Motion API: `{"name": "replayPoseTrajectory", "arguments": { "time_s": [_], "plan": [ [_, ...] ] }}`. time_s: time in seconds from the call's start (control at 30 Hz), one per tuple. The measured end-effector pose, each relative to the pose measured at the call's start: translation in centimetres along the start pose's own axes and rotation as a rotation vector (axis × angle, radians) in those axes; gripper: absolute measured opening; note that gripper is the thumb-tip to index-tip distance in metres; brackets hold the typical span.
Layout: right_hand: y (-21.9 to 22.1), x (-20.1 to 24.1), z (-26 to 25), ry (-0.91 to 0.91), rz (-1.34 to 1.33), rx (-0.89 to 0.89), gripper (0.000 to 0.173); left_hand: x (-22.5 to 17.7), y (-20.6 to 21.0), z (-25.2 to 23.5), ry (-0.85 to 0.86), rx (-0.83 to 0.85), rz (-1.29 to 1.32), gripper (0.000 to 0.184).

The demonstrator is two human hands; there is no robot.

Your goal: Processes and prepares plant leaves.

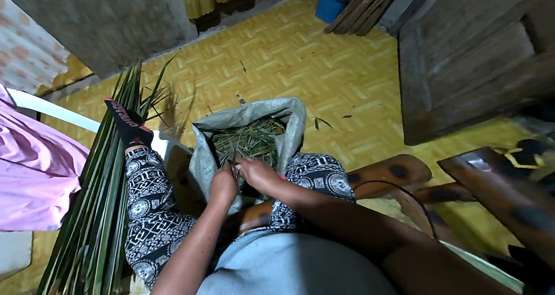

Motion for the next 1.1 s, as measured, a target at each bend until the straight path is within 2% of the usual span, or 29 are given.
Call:
{"name": "replayPoseTrajectory", "arguments": {
  "time_s": [0.3,0.57,0.7,0.83,0.93,1.1],
  "plan": [
    [-1.5,-2.0,-1.9,0.053,0.079,-0.095,0.044,-0.3,0.4,-0.1,0.022,0.019,0.009,0.043],
    [-7.5,-5.9,-4.4,0.090,-0.036,-0.327,0.044,0.1,0.7,-0.4,0.055,0.052,0.119,0.045],
    [-5.1,-3.8,-2.7,-0.035,-0.159,-0.232,0.042,1.0,1.1,-1.2,0.033,0.065,0.292,0.043],
    [-1.4,-2.8,-1.5,-0.059,-0.180,-0.077,0.042,0.8,1.5,-1.3,0.053,0.092,0.395,0.040],
    [-2.2,-3.8,-2.1,-0.010,-0.162,-0.125,0.043,0.9,2.1,-0.9,0.045,0.123,0.417,0.039],
    [-6.0,-6.6,-3.7,0.073,-0.181,-0.302,0.043,1.6,1.3,-0.3,0.020,0.106,0.384,0.039]
  ]
}}
Point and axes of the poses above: each hand's wrist, its own z-axis away from the middle knuckle, its own y-axis out of the palm, x = y × z, the point moved 10 cm from there along -z, towards the middle knuckle, and after that the axes turned 10 degrees about -z, right-handed, at the moved point
